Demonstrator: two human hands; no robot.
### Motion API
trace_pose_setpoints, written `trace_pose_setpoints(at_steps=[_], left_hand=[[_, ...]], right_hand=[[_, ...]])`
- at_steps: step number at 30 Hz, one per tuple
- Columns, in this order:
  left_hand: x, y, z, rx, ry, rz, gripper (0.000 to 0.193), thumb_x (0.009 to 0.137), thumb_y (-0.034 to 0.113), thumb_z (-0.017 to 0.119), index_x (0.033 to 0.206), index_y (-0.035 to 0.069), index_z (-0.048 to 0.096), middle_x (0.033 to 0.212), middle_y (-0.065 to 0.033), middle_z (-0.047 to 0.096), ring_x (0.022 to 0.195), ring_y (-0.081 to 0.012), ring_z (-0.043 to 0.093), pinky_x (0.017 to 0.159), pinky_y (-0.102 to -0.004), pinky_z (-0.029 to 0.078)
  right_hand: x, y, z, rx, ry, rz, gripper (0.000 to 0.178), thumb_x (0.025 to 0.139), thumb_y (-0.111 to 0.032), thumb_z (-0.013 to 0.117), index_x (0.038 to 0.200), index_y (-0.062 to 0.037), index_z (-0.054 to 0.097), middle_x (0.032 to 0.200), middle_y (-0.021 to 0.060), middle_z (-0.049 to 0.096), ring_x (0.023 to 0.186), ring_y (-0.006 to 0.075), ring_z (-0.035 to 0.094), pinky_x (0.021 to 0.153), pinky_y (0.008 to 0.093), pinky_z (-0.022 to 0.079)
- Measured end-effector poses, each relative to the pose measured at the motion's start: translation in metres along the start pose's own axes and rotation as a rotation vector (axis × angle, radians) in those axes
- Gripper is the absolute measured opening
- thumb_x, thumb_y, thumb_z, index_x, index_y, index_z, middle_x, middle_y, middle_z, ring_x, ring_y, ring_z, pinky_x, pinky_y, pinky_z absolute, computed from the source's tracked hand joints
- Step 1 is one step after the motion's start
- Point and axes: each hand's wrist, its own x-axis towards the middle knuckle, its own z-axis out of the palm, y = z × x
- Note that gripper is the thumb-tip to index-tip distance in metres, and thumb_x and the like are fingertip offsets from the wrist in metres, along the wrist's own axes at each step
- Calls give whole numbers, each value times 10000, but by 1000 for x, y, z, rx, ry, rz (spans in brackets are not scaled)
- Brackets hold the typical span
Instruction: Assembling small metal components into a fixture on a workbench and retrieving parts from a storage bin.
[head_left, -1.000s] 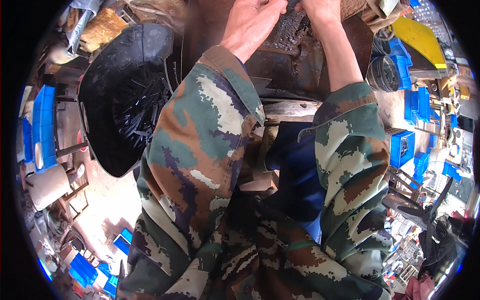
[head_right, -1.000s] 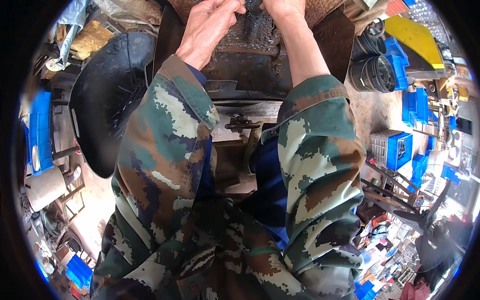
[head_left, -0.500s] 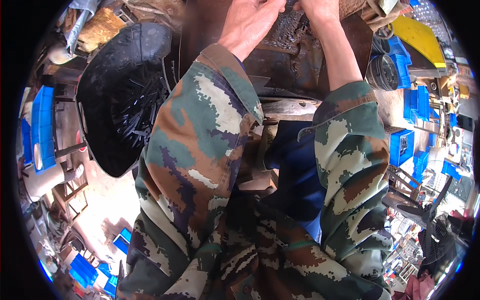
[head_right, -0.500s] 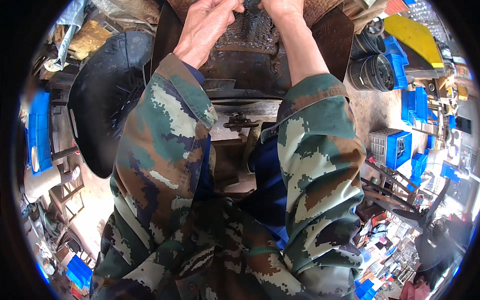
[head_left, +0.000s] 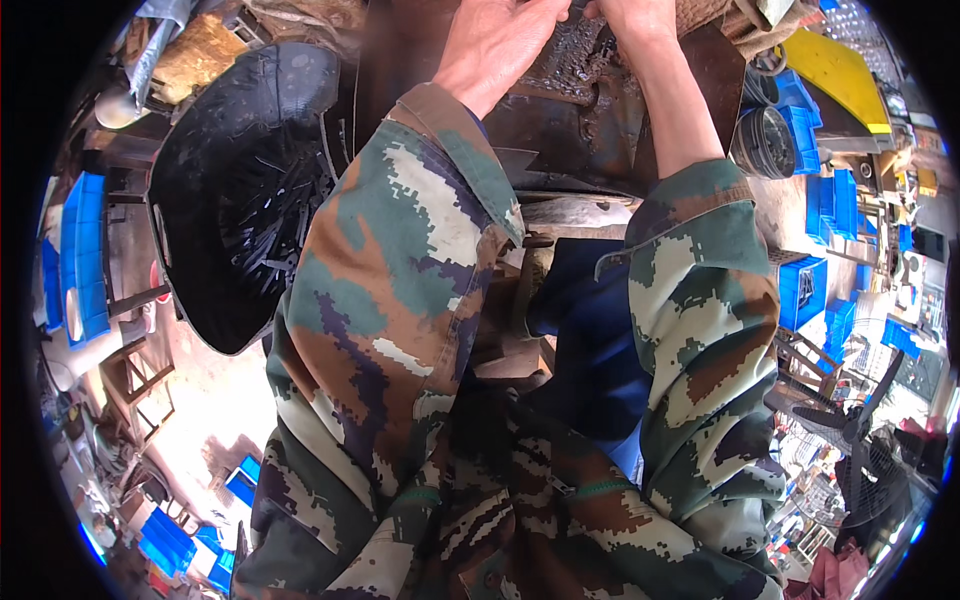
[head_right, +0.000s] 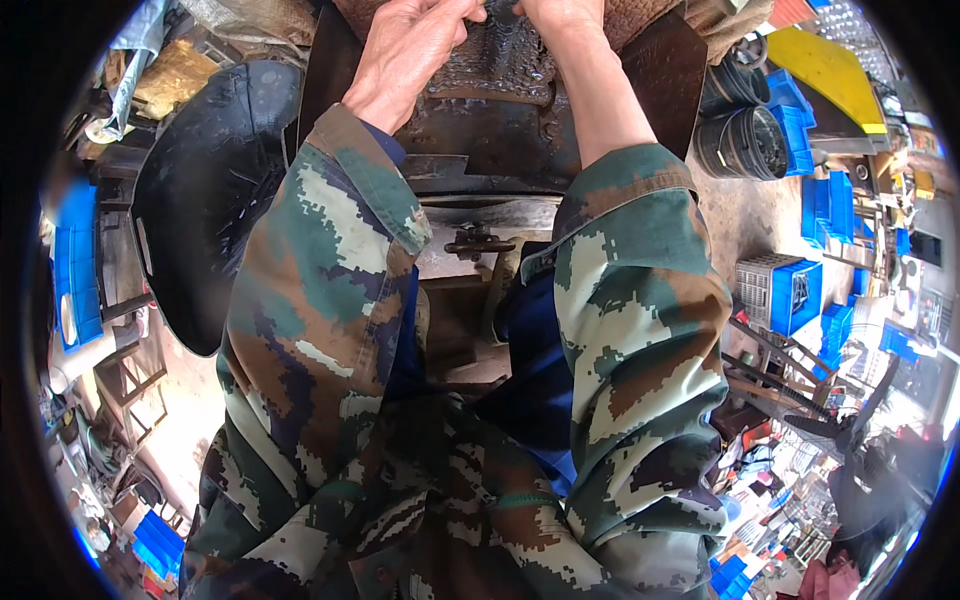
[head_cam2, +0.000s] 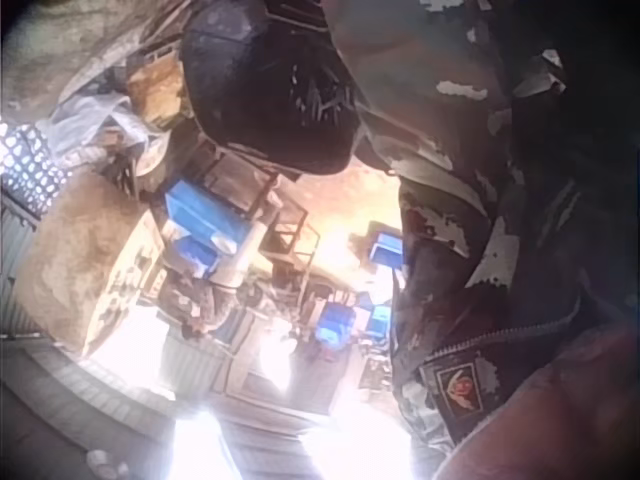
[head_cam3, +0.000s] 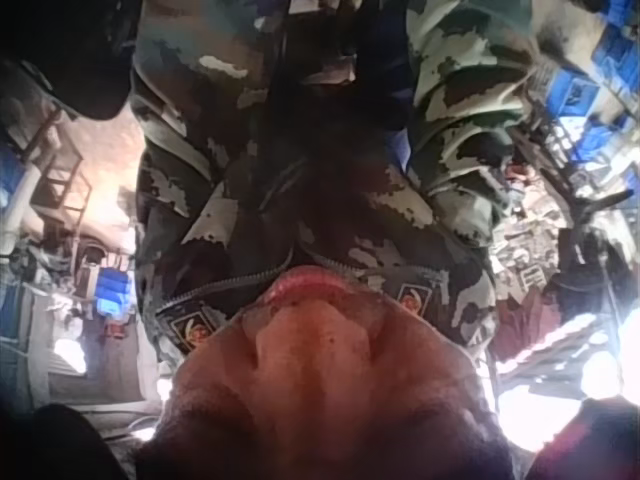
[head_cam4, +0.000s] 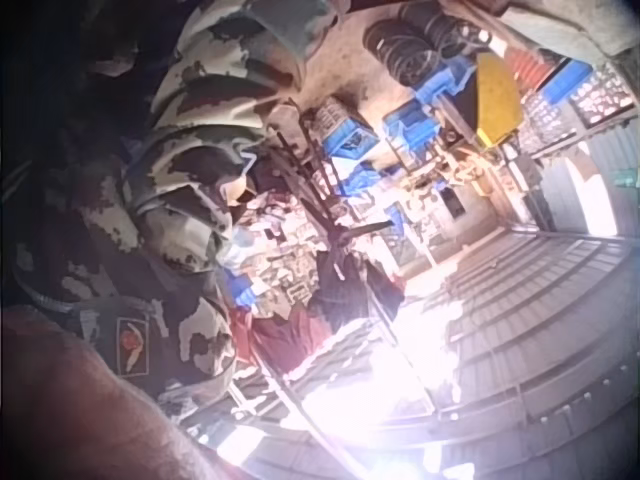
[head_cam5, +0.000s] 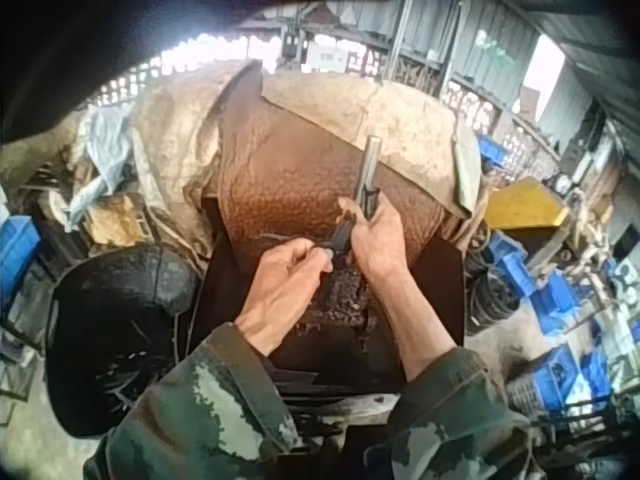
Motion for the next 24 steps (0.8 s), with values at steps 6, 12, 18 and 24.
trace_pose_setpoints(at_steps=[6,12,18,24], left_hand=[[2,1,4,84,-2,19,223,955,189,577,814,16,580,682,28,430,626,-78,375,559,-292,325],[1,2,1,117,2,36,218,947,186,580,826,5,589,686,17,446,644,-90,399,582,-298,348],[2,0,3,81,3,44,224,942,189,582,825,-1,598,694,8,470,659,-92,415,589,-298,356],[-1,5,3,103,37,68,228,941,190,591,812,2,601,694,14,480,648,-87,413,578,-292,349]], right_hand=[[5,17,0,39,-15,-25,216,945,-222,686,966,-30,591,740,32,643,644,127,600,531,294,463],[1,9,2,73,-39,11,221,940,-229,695,974,-40,586,753,26,635,688,118,611,557,285,469],[4,16,1,84,-29,-39,225,940,-229,696,981,-38,585,751,18,630,690,116,613,582,279,476],[2,8,0,96,-34,-38,195,947,-209,685,970,-41,589,736,16,626,678,115,607,575,278,470]])
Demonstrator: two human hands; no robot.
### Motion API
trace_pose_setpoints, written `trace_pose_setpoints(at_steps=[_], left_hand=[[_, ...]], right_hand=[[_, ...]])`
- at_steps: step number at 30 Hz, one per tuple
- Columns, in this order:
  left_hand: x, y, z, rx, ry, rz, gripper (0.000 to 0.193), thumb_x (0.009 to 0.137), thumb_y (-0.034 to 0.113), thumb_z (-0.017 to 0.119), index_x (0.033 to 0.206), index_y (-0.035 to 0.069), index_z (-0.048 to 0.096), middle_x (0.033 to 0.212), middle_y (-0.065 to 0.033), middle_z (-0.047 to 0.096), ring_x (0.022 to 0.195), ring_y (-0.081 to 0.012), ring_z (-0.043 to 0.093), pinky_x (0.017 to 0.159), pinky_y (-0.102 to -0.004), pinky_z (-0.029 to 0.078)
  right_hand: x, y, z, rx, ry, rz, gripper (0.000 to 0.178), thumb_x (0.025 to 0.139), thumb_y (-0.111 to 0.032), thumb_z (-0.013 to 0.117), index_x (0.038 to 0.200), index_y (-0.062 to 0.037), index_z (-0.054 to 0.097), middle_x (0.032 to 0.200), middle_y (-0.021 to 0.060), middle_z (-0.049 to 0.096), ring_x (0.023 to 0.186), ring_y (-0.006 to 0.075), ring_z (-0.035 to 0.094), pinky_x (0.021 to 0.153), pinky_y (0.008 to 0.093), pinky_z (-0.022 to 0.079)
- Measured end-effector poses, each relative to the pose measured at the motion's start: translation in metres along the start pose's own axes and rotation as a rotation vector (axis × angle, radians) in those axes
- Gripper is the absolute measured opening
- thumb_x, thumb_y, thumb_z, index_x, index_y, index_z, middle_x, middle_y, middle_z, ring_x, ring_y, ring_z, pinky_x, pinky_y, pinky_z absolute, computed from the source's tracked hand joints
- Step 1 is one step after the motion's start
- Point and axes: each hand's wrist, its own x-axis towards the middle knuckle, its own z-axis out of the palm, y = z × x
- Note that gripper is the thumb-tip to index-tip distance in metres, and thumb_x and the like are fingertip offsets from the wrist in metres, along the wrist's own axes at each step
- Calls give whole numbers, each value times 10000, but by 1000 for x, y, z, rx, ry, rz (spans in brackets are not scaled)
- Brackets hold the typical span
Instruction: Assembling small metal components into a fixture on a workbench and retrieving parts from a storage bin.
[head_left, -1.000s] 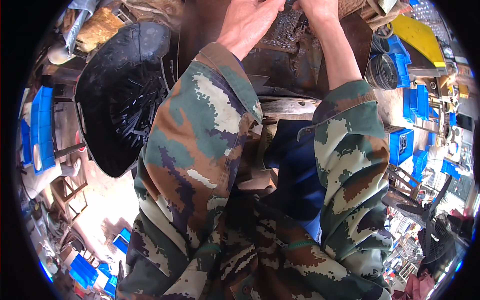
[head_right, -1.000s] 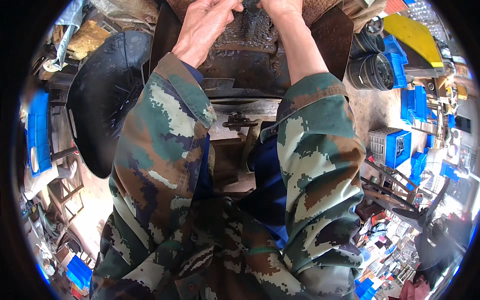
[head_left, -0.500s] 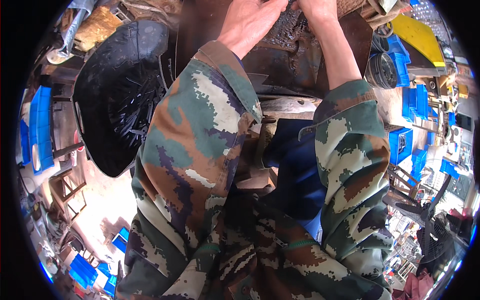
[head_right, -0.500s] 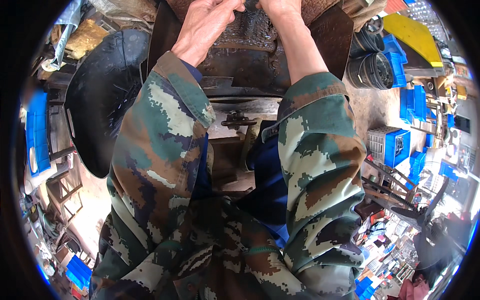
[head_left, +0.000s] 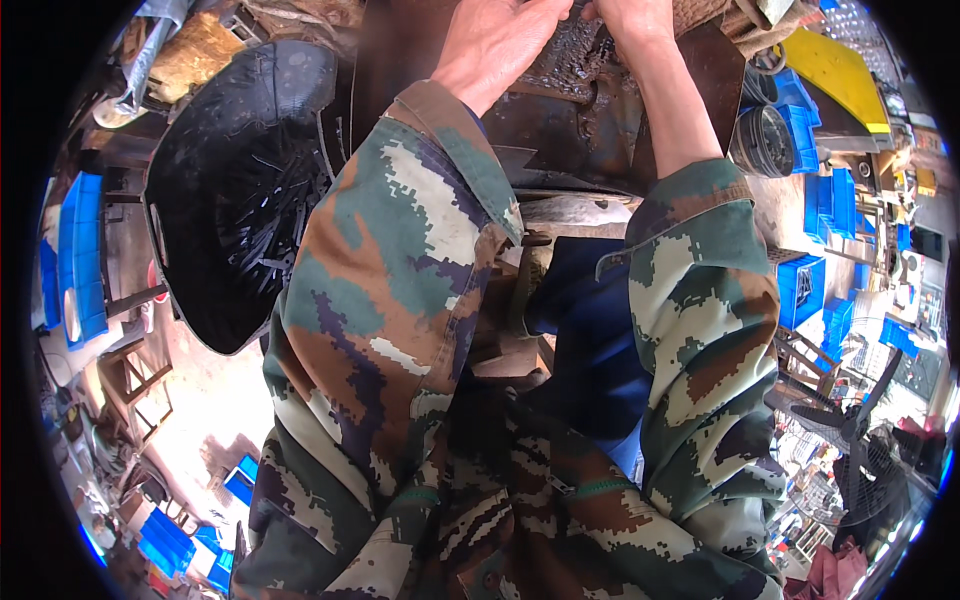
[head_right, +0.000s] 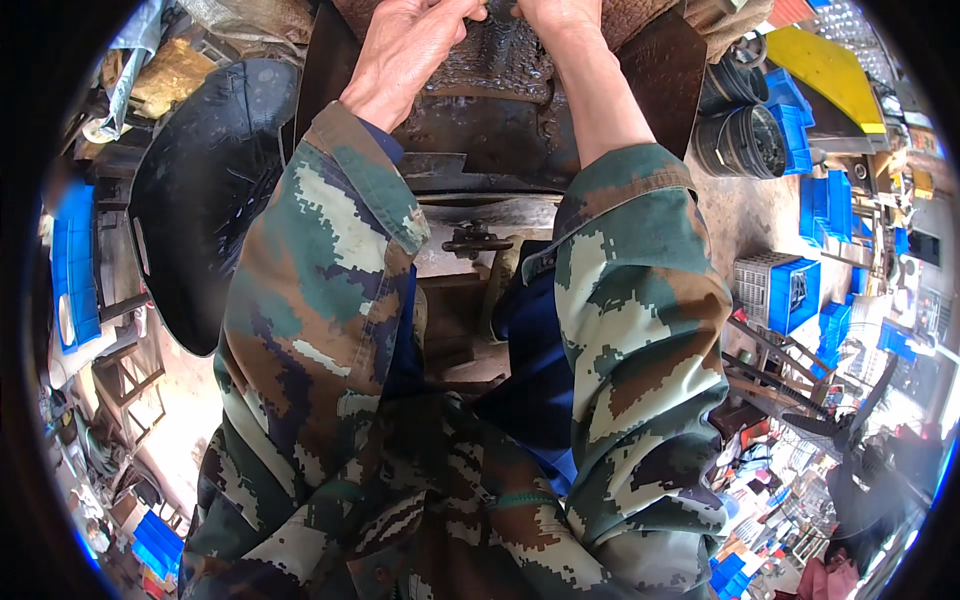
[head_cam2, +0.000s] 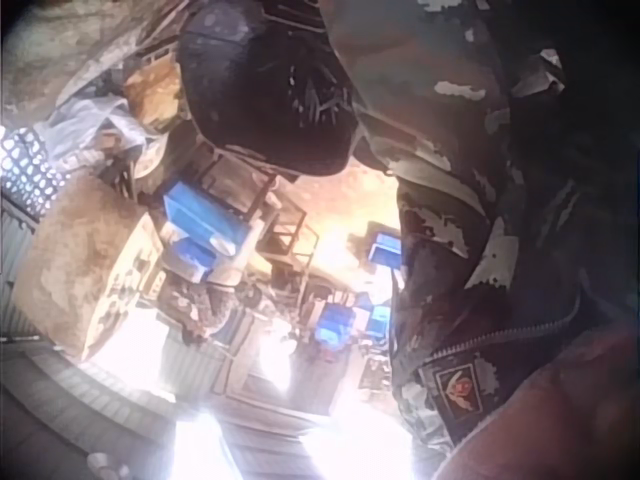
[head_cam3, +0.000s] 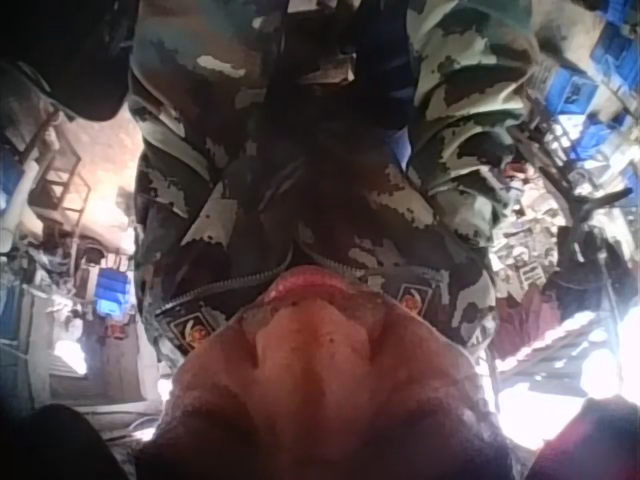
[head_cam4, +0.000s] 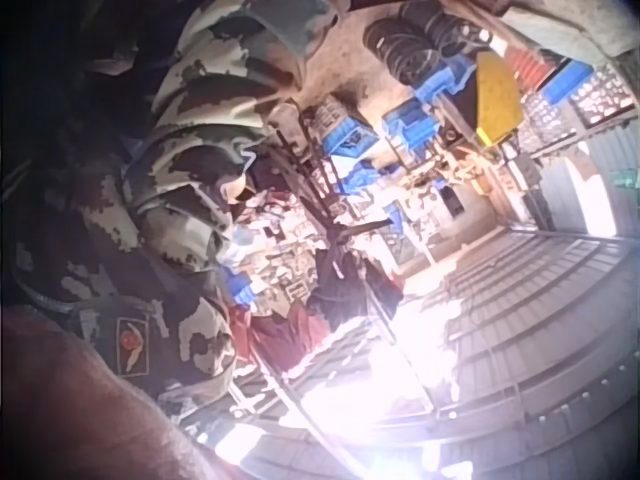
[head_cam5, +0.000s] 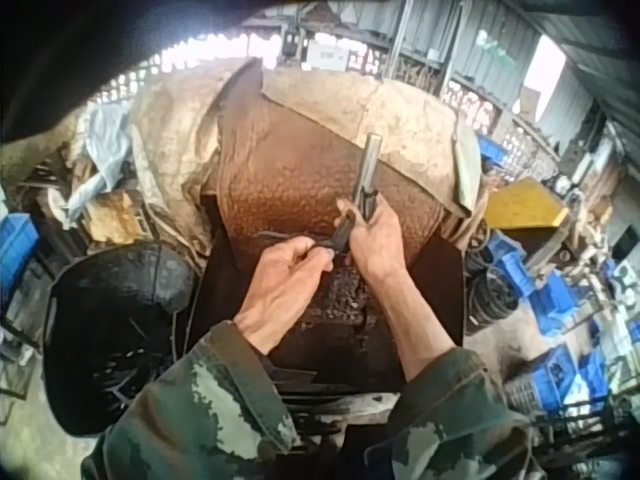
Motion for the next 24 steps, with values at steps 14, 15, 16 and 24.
trace_pose_setpoints(at_steps=[14,15,16,24], left_hand=[[-3,4,-5,-29,-3,-25,218,942,188,593,824,6,601,687,25,470,635,-75,399,565,-278,333],[-3,6,-7,-27,5,-18,218,942,188,592,826,4,601,687,24,475,636,-75,404,567,-278,336],[-3,10,-6,-30,1,-11,218,942,188,592,826,4,601,687,24,475,636,-75,404,567,-278,336],[-12,47,-6,-107,34,-7,129,933,111,604,886,-2,646,723,42,530,658,-48,442,563,-246,356]], right_hand=[[1,1,5,-12,15,22,176,940,-194,688,958,-42,603,722,25,631,668,119,606,574,284,477],[0,-2,8,-5,14,19,176,940,-194,688,958,-42,603,722,25,631,668,119,606,574,284,477],[0,-3,5,1,14,13,164,943,-190,679,959,-43,606,718,30,630,633,120,599,548,285,472],[-11,-10,-3,90,-40,212,103,972,-148,601,928,-57,620,682,37,612,442,124,509,421,283,428]])
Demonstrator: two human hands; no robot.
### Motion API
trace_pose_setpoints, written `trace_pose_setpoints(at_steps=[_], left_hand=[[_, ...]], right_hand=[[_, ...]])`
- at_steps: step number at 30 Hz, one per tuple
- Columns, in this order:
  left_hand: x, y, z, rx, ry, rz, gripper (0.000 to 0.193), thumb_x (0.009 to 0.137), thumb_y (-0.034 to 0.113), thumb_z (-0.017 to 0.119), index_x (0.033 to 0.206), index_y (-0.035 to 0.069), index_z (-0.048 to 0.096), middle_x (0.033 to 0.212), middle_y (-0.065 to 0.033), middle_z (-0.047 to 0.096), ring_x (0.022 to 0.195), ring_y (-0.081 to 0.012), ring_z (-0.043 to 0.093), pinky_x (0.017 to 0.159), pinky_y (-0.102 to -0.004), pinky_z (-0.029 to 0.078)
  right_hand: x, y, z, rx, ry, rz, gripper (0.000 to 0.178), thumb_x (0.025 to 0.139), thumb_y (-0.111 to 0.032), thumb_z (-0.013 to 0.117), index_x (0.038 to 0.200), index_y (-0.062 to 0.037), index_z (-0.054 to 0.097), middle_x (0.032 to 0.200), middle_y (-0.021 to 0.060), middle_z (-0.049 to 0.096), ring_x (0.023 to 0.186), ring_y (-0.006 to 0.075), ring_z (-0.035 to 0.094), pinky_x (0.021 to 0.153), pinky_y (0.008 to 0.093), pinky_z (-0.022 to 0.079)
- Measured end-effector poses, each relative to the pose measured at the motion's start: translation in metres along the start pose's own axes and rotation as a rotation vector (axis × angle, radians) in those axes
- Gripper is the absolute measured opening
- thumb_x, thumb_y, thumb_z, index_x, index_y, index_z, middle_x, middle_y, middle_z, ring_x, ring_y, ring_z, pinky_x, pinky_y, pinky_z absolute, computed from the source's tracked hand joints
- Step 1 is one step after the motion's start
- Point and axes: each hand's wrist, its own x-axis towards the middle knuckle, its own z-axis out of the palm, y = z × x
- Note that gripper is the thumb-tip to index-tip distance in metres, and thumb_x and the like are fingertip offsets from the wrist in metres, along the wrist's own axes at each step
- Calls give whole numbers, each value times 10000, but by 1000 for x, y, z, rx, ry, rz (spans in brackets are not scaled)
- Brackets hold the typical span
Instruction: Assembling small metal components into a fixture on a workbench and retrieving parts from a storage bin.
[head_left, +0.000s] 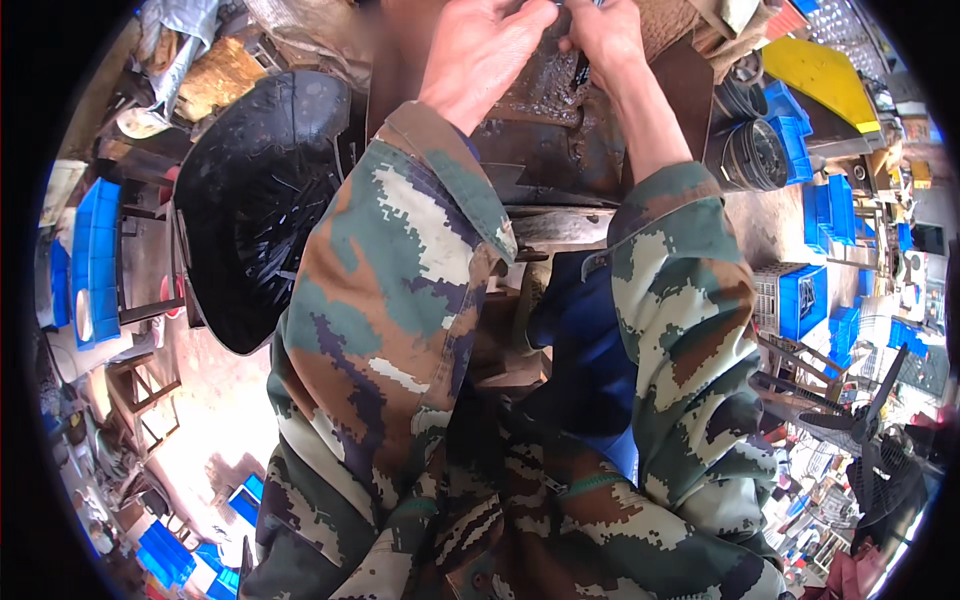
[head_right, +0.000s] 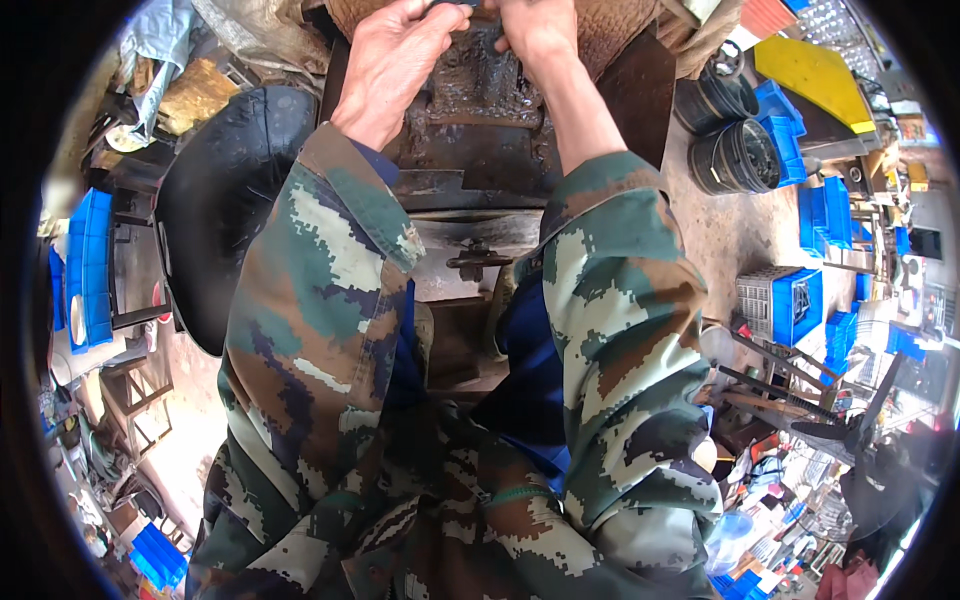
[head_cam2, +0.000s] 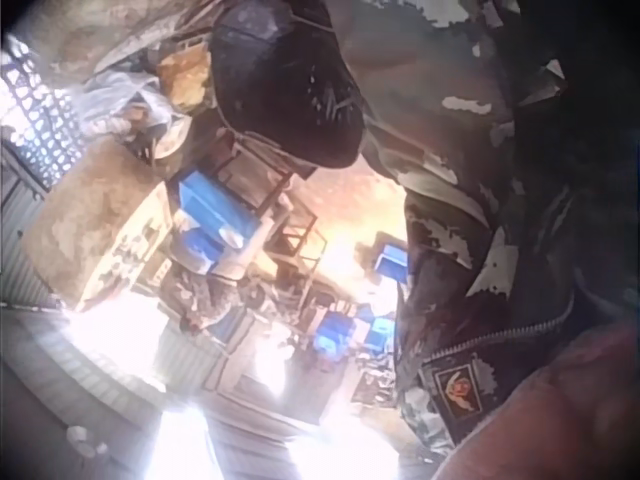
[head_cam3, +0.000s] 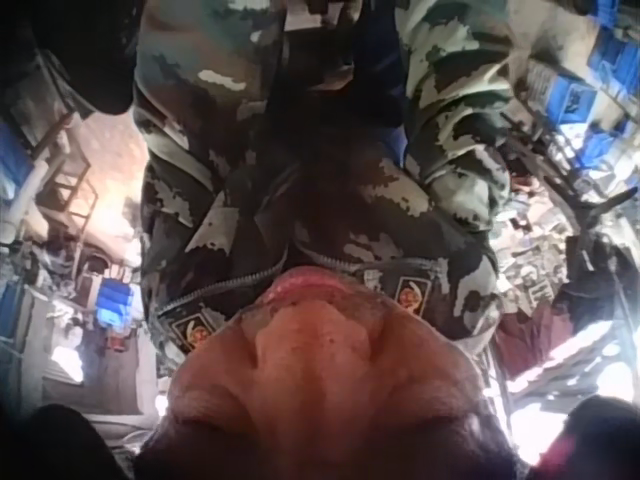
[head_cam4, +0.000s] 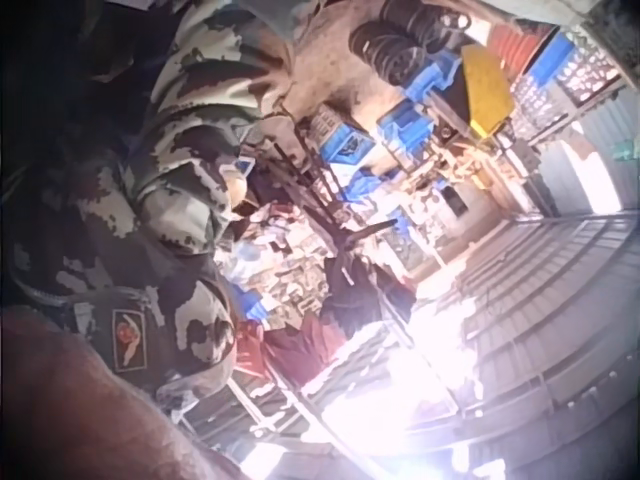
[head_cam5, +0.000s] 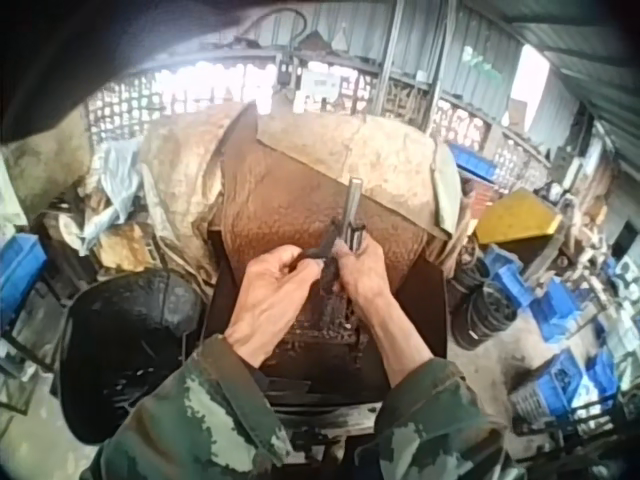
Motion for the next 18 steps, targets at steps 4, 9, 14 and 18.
trace_pose_setpoints(at_steps=[4,9,14,18], left_hand=[[8,-4,-11,-81,12,35,137,941,108,606,963,-10,671,760,18,584,681,-58,491,590,-247,397],[6,-18,-25,30,37,70,245,934,292,686,1048,77,717,771,78,590,530,7,363,462,-196,260],[5,-30,-41,224,12,-16,247,950,254,649,1089,68,736,751,88,602,517,12,334,445,-201,253],[19,-53,-45,351,-21,37,279,888,291,694,923,19,747,735,11,625,705,-70,517,656,-252,420]], right_hand=[[-8,0,-24,57,-207,167,272,934,-245,691,1061,-4,683,876,30,736,487,61,446,498,247,427],[-57,-14,-47,52,-342,236,243,903,-208,734,1045,-14,697,874,14,706,508,52,454,478,250,454],[-110,-24,-69,-187,-572,170,277,856,-124,772,1110,-58,684,1108,50,688,645,66,584,473,223,487],[-143,-1,-79,-413,-659,-146,307,817,-41,777,1104,-33,669,1176,48,685,980,135,664,776,285,570]])
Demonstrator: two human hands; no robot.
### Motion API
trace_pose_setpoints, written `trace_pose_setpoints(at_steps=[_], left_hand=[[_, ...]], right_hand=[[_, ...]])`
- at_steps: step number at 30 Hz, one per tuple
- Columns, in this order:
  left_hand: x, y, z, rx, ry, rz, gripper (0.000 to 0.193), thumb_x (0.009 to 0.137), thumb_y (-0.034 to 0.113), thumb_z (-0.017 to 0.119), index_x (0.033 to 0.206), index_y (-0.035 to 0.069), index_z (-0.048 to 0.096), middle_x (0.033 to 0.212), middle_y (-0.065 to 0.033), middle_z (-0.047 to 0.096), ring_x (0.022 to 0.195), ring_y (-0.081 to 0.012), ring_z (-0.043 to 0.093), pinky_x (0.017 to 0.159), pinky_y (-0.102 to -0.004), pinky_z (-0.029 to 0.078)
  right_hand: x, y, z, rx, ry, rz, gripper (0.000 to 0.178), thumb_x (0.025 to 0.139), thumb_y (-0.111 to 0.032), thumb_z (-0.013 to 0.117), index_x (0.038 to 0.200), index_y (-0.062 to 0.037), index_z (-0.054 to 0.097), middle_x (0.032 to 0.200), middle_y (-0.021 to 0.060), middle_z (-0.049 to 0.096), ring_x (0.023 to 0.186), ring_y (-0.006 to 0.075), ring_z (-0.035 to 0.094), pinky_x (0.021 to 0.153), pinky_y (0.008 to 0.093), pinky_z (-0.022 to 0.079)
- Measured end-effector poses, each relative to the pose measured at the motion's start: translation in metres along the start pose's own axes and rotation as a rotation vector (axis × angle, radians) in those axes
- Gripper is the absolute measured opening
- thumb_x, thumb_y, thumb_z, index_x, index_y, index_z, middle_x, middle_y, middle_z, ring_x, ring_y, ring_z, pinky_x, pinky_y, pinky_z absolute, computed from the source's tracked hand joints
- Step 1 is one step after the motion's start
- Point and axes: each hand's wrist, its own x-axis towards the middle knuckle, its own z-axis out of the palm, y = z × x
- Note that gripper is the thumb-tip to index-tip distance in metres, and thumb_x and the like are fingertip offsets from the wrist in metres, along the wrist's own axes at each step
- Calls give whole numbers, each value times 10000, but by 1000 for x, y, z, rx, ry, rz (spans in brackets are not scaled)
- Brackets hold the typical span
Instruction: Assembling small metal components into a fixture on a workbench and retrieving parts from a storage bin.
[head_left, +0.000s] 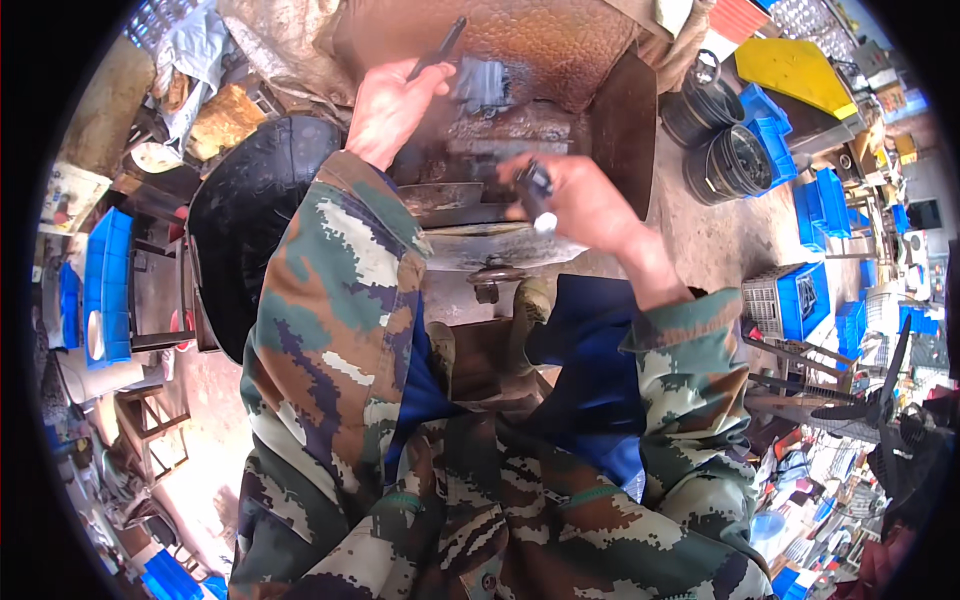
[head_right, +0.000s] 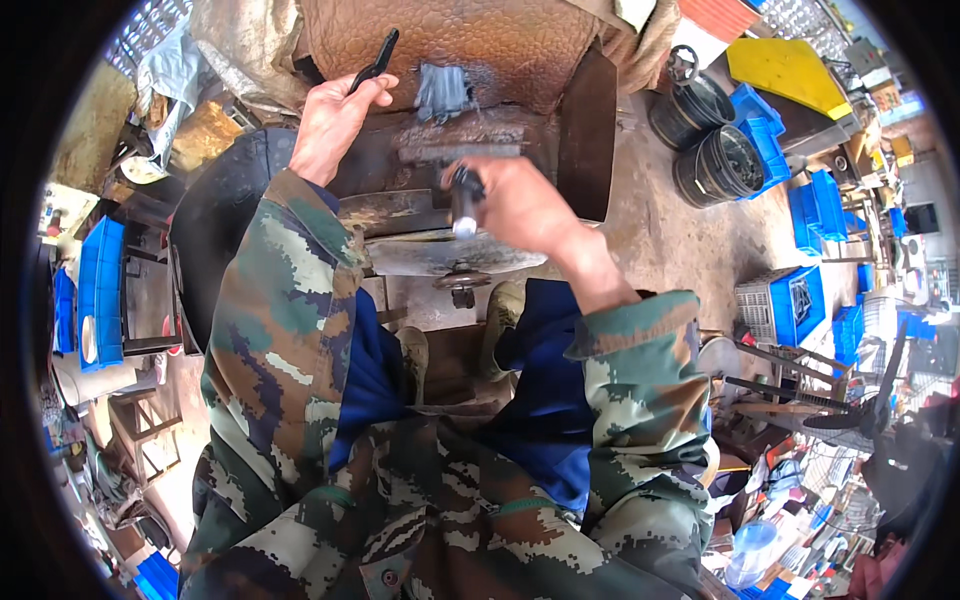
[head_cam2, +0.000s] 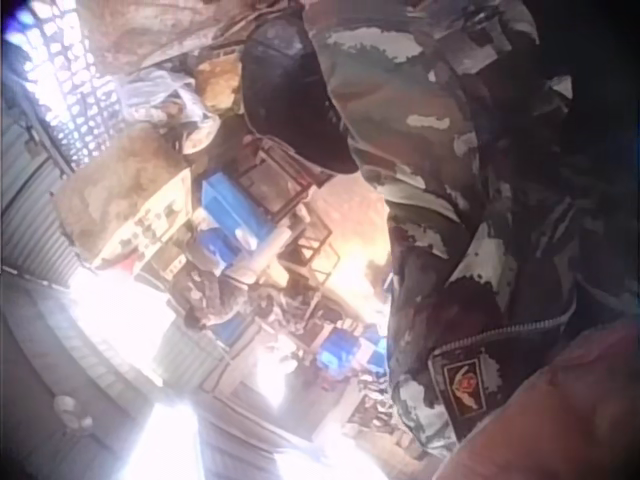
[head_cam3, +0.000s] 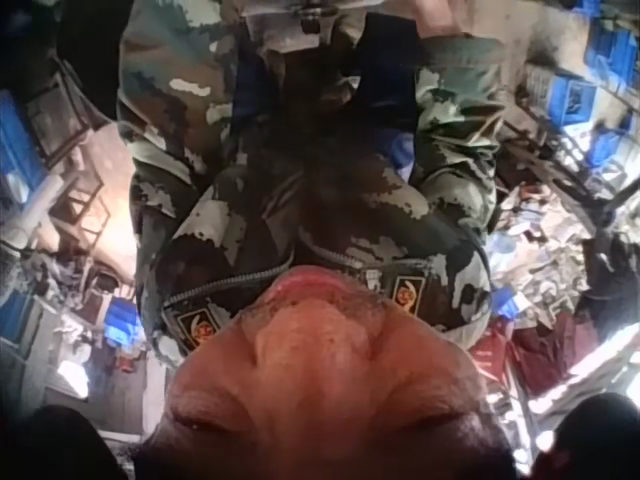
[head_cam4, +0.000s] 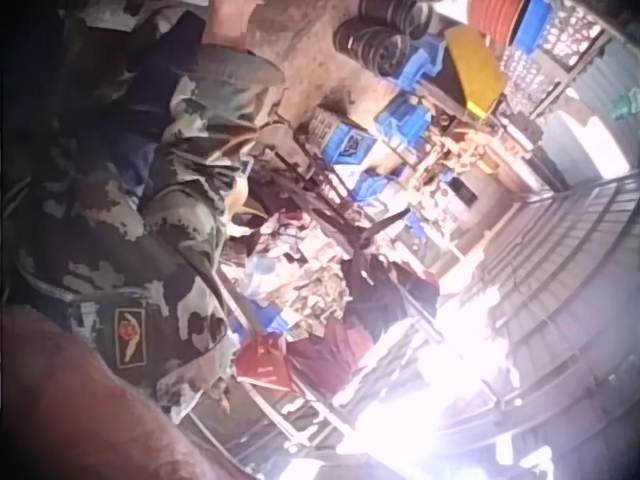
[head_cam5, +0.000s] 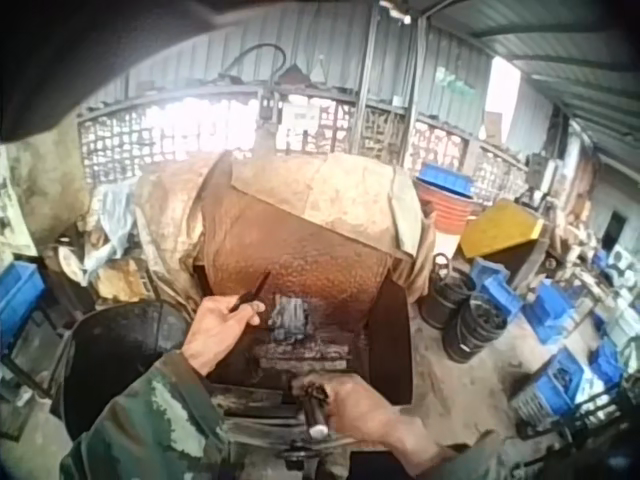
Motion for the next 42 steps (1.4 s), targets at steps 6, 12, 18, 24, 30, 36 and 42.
trace_pose_setpoints(at_steps=[6,12,18,24,30,36,42], left_hand=[[-9,1,1,286,-86,85,354,913,342,631,986,5,709,795,-172,686,738,-274,644,727,-398,492],[-14,-8,-1,589,-411,43,289,884,252,646,1040,19,713,789,-223,658,764,-352,651,771,-410,504],[-6,-43,9,458,-464,13,290,889,227,635,1086,26,705,876,-239,686,867,-364,680,816,-411,511],[4,-41,10,479,-199,64,285,923,220,607,1067,-10,697,848,-131,715,865,-267,673,798,-356,508],[-17,36,27,-192,-346,-207,228,962,223,572,997,39,703,780,6,669,559,-55,408,519,-246,345],[-30,50,34,-382,-448,-234,286,981,283,590,1068,26,680,817,-8,663,522,-29,354,465,-210,259],[-19,32,24,-398,-341,-178,323,971,290,600,1082,-6,668,904,-41,683,527,-29,370,466,-215,277]], right_hand=[[-32,-2,25,-316,-49,-55,366,713,21,676,1072,-51,665,1214,82,660,1112,342,619,927,415,511],[-18,-20,-15,113,-87,155,261,804,-20,657,1063,-49,669,974,77,703,754,151,655,622,298,542],[-3,-18,-36,542,282,372,234,943,-159,645,1099,14,625,1002,122,703,503,77,471,483,245,461],[24,-8,-32,892,495,358,124,978,-98,581,1057,-5,598,881,111,701,460,90,429,455,283,476],[35,-13,-31,1078,628,296,121,975,-94,586,1059,-9,602,948,111,699,458,90,433,448,303,505],[50,-19,-14,996,638,179,116,956,-79,610,1053,-15,615,761,71,657,455,89,466,439,281,490],[47,-23,-17,1000,721,198,92,952,-94,634,996,-14,623,744,70,646,455,90,467,437,281,490]])
